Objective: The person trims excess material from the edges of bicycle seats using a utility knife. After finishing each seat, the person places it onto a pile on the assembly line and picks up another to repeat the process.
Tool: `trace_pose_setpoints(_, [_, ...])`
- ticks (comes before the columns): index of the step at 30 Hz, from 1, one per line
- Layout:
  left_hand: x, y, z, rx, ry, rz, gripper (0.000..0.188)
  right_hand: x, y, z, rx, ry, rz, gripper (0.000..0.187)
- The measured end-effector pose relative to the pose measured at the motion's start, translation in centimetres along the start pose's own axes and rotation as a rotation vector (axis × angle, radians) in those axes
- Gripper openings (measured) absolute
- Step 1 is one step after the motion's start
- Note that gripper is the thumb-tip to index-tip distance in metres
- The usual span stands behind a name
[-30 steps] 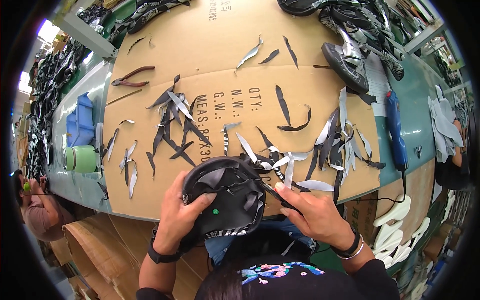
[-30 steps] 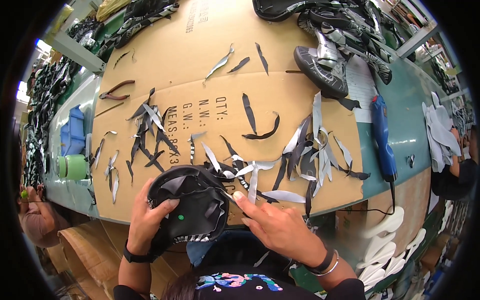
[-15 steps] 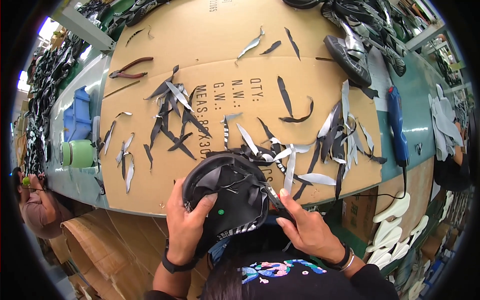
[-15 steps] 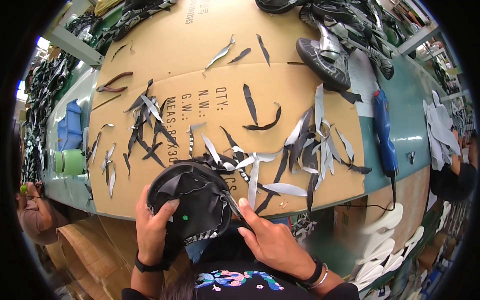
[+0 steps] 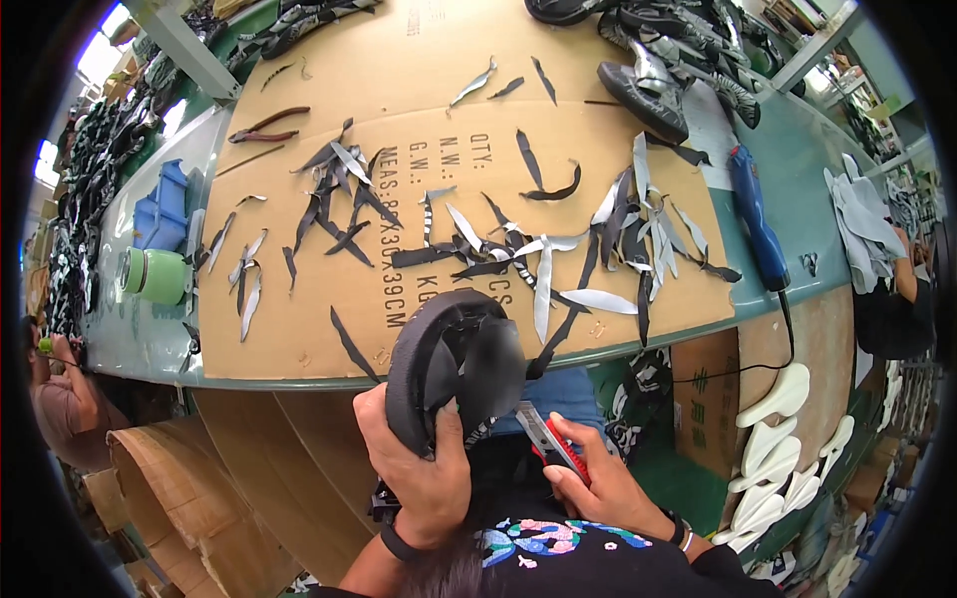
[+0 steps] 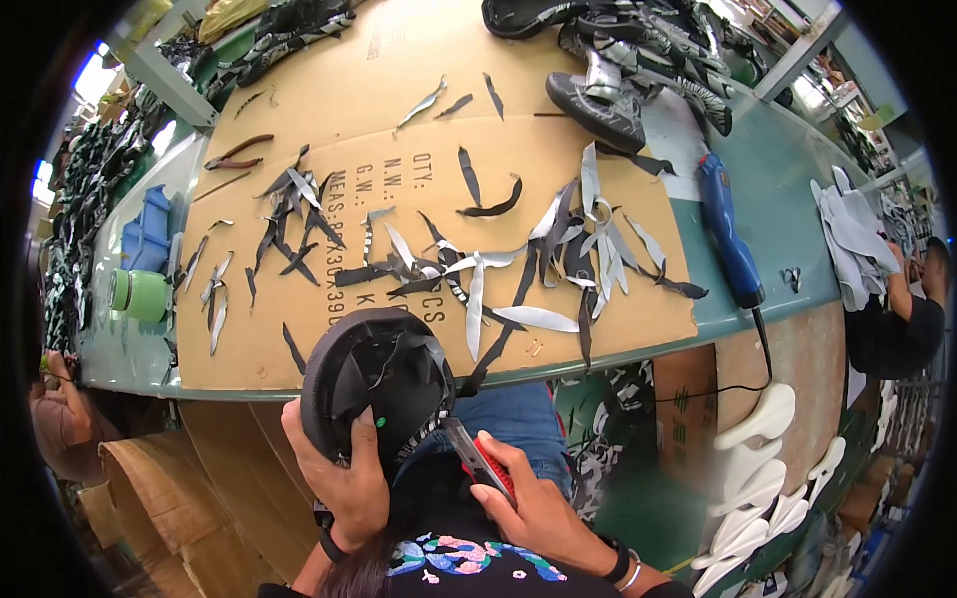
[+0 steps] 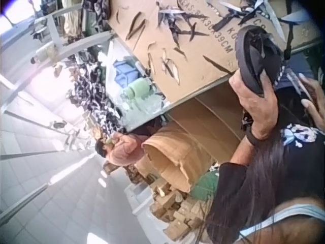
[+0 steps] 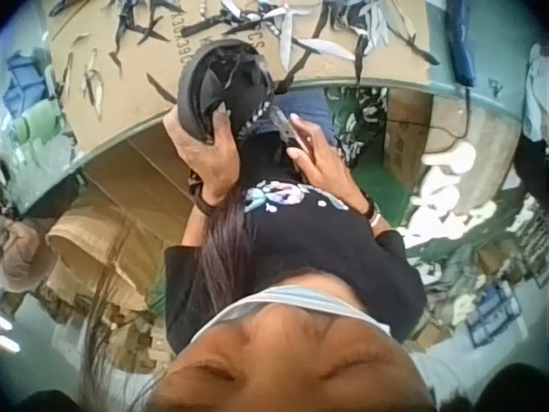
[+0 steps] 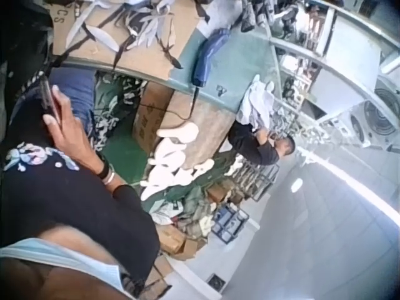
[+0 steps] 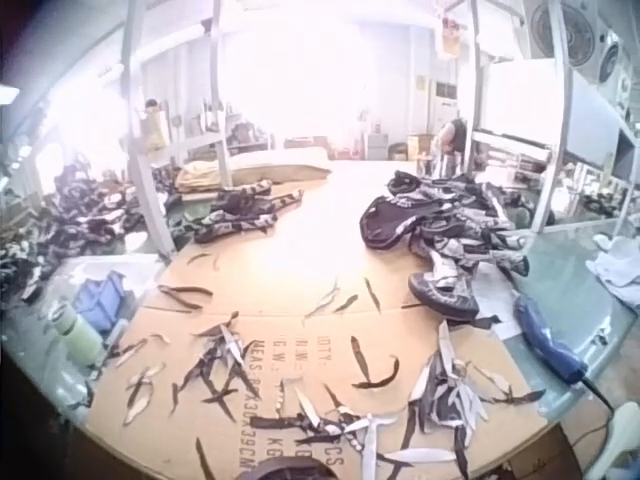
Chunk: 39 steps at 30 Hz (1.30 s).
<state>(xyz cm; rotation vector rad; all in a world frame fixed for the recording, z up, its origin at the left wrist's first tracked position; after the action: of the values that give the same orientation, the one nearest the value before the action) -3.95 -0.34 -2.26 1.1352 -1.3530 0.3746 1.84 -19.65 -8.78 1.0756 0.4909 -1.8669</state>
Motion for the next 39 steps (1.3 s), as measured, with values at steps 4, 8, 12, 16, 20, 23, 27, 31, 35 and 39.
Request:
trace_pose_setpoints(4, [0.7,0.5,0.4,-0.006,-0.076,-0.091,0.046,-7.5,6.2,-1.6,0.507,0.591,0.047,0.064])
trace_pose_setpoints(8, [1.2,-0.1,-0.4,-0.064,-0.114,-0.154,0.054,-14.3,4.1,-7.3,0.456,0.931,0.383,0.075])
trace_pose_setpoints(12, [-5.0,-3.3,-0.2,-0.547,0.346,0.114,0.056,-10.6,7.2,-11.6,0.287,0.437,-0.335,0.064])
trace_pose_setpoints(16, [-5.3,-1.5,-2.8,-0.388,0.33,0.234,0.038,-10.8,20.0,-6.4,0.876,0.75,-0.75,0.049])
trace_pose_setpoints(20, [-3.1,-2.9,-7.2,-0.569,0.668,0.651,0.041,-12.5,23.7,-4.9,0.88,0.555,-0.179,0.039])
trace_pose_setpoints(23, [-1.1,-6.0,-16.4,-0.753,0.561,0.499,0.034,-10.5,19.7,-7.7,0.508,0.279,-0.103,0.044])
trace_pose_setpoints(27, [-2.3,-7.9,-33.6,-0.516,0.4,0.338,0.034,-11.3,18.6,-7.1,0.566,0.243,0.302,0.047])
trace_pose_setpoints(31, [-5.1,-2.3,-49.6,-0.028,0.13,1.029,0.033,-8.5,17.2,-8.2,0.574,0.197,-0.043,0.038])
trace_pose_setpoints(35, [-3.1,-13.1,-46.8,-0.322,0.257,0.574,0.022,-6.3,16.1,-9.0,0.555,0.254,-0.246,0.036])
trace_pose_setpoints(39, [4.7,-27.0,-38.1,-0.858,0.006,0.118,0.039,-5.6,13.4,-10.9,0.513,0.198,-0.542,0.037])
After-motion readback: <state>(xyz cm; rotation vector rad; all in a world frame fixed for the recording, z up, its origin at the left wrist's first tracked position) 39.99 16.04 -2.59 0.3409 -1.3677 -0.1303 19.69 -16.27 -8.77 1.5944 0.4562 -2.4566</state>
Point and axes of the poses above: each hand's wrist, its own z-axis away from the middle knuckle, its own y-axis out of the back of the hand, x = y × z, the point moved 10 cm from there along -z, towards the middle knuckle
